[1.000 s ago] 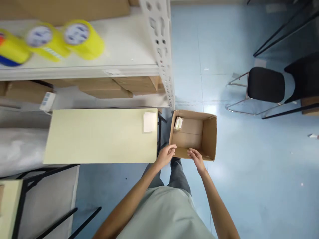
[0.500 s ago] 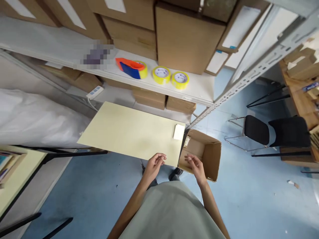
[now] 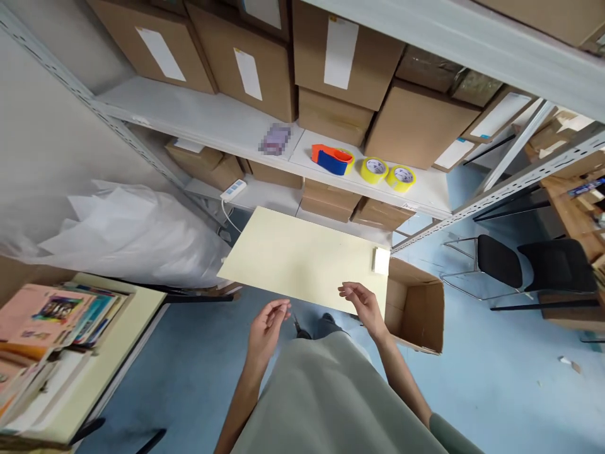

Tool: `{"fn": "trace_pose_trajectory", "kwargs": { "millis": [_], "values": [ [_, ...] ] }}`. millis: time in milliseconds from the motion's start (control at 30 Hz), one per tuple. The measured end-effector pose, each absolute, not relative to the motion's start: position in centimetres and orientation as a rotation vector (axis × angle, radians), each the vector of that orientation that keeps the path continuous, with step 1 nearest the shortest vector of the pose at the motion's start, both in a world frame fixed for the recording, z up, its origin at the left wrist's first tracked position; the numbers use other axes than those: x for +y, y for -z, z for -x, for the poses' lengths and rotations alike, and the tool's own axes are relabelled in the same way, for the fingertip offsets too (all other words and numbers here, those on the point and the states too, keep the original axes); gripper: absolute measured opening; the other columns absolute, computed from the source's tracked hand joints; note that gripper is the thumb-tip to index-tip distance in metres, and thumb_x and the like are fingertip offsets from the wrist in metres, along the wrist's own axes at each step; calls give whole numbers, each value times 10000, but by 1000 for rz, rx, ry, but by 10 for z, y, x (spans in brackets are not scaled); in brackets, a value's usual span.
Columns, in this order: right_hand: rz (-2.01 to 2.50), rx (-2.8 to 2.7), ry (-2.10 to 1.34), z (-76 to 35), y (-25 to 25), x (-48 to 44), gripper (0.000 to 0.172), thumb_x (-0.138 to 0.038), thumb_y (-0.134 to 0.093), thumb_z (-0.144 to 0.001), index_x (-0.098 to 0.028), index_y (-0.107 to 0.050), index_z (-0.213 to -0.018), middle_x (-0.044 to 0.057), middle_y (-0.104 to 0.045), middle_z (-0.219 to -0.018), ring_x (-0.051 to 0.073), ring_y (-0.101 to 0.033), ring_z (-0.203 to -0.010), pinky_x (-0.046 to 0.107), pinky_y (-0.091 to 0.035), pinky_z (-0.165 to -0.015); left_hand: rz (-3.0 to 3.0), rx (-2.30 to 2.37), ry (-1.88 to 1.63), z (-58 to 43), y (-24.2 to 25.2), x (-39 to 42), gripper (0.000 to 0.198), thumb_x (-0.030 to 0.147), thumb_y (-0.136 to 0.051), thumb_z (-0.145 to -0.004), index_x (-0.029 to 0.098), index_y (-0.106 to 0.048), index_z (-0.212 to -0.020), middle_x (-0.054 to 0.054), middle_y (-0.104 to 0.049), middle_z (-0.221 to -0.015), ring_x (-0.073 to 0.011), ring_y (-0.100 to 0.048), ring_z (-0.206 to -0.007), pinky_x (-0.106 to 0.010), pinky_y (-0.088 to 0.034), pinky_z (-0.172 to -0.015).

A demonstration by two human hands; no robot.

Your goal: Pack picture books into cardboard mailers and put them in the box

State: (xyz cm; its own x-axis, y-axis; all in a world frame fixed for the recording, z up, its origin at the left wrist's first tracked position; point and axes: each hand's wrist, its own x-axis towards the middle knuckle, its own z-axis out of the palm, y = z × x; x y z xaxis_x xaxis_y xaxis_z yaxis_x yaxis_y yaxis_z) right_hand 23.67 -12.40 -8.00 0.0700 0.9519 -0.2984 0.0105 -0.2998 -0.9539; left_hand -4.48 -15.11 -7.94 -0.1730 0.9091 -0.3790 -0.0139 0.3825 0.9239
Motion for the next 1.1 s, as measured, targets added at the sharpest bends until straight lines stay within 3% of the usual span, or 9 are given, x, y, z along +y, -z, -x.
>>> {"fn": "trace_pose_trajectory", "kwargs": {
  "millis": [300,467,633,933,1100],
  "values": [
    [1336,-1151,-1582,-111,95,-60,555,-796,-817,-915,-284,-843,-1126,121,-885,-1138,316,-841,-1062,545,-650,-1076,-782,1628,-1148,148,73,-122,552,767,-837,-851,249,-804,-1038,-105,-857,-1068,-286,-828,-960,-440,-704,-947],
    [1295,-1166,-1711,-27,104,-13,553,-794,-844,-872,-284,-839,-1086,121,-885,-1103,326,-846,-1035,561,-668,-1053,-764,1779,-1204,223,51,-106,501,728,-848,-840,243,-772,-939,-82,-824,-944,-265,-796,-900,-397,-682,-884],
    [1244,-1278,-1823,55,94,27,551,-773,-836,-895,-278,-840,-1136,122,-887,-1150,324,-840,-1083,553,-660,-1078,-622,1885,-1288,291,39,-99,559,773,-800,-862,226,-766,-975,-93,-820,-990,-266,-794,-924,-414,-677,-924],
    [1248,-1552,-1843,149,68,55,496,-717,-815,-964,-272,-829,-1183,114,-885,-1207,307,-834,-1121,529,-652,-1087,-417,1855,-1434,378,66,-107,602,805,-805,-854,213,-743,-944,-91,-806,-988,-239,-766,-897,-404,-669,-921],
    [1280,-1641,-1775,201,64,48,494,-699,-820,-962,-263,-823,-1194,110,-886,-1198,307,-835,-1118,527,-642,-1083,-419,1820,-1490,442,82,-121,542,728,-808,-857,205,-771,-994,-97,-818,-1007,-227,-762,-876,-389,-655,-895]
  ]
}}
